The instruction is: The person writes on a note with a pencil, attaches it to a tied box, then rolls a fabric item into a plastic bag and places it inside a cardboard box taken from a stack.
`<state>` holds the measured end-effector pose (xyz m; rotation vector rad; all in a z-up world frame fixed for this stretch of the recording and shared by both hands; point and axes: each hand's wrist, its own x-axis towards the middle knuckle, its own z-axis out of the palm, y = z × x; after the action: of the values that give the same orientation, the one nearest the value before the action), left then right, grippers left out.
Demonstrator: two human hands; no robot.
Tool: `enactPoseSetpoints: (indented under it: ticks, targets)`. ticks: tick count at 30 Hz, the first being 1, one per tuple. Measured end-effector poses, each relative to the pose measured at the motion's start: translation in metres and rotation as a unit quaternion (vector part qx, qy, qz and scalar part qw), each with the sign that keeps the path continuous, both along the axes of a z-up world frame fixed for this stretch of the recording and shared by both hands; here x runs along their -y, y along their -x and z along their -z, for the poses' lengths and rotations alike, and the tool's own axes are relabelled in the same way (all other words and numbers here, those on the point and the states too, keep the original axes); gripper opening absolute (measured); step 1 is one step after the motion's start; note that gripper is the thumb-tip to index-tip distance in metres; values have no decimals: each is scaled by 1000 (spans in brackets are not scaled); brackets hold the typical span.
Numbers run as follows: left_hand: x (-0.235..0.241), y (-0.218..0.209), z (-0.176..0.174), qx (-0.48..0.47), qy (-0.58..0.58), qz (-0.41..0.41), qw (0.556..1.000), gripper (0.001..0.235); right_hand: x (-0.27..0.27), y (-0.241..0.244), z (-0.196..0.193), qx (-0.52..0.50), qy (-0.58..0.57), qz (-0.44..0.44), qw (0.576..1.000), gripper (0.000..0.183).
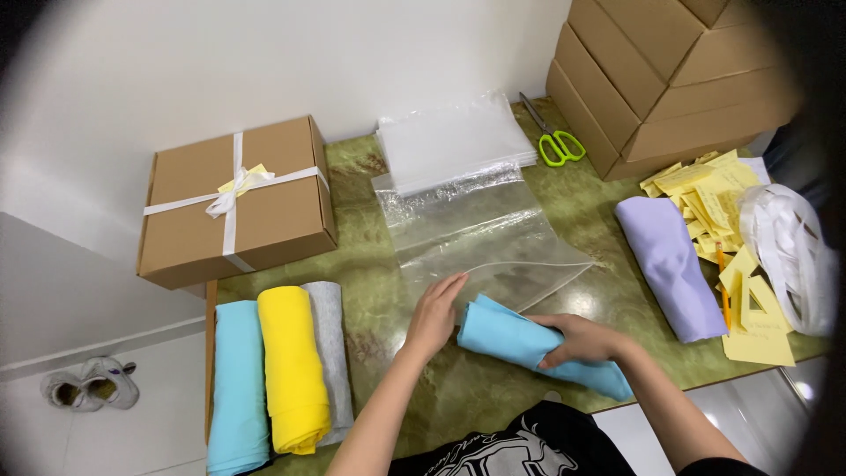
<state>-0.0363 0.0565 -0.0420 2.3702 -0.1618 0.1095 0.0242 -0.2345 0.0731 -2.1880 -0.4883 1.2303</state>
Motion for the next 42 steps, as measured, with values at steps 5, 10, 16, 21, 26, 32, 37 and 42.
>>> enactPoseSetpoints:
  ticks: [5,10,16,21,26,32,37,42]
  targets:
    - [12,12,-35,33,-72,38,996,87,-4,-7,44,-51,-37,102,993,80]
    - [22,29,-58,64,-117,68,989,98,-16,-7,52,-102,-129,301,939,64]
    - [35,49,-55,137,-129,90,978,100,-38,-37,97,-113,-352,481,795,94]
    - [42,68,-53,179,-119,88,973,99,-98,-24,53,86,-354,514,777,68]
    - [46,69,-48,311,-141,56,938,53,-137,-34,89,92,-327,549,764,68]
    - [37,91,-3,286,-64,17,956,11,-124,-40,160,279,-153,411,854,80]
    - [31,82,-6,-11,144,-225,964,13,-103,-24,150,479,-60,297,824,70]
    - [8,53,61,-156,309,-313,884,52,-94,-27,109,570,-90,76,813,82]
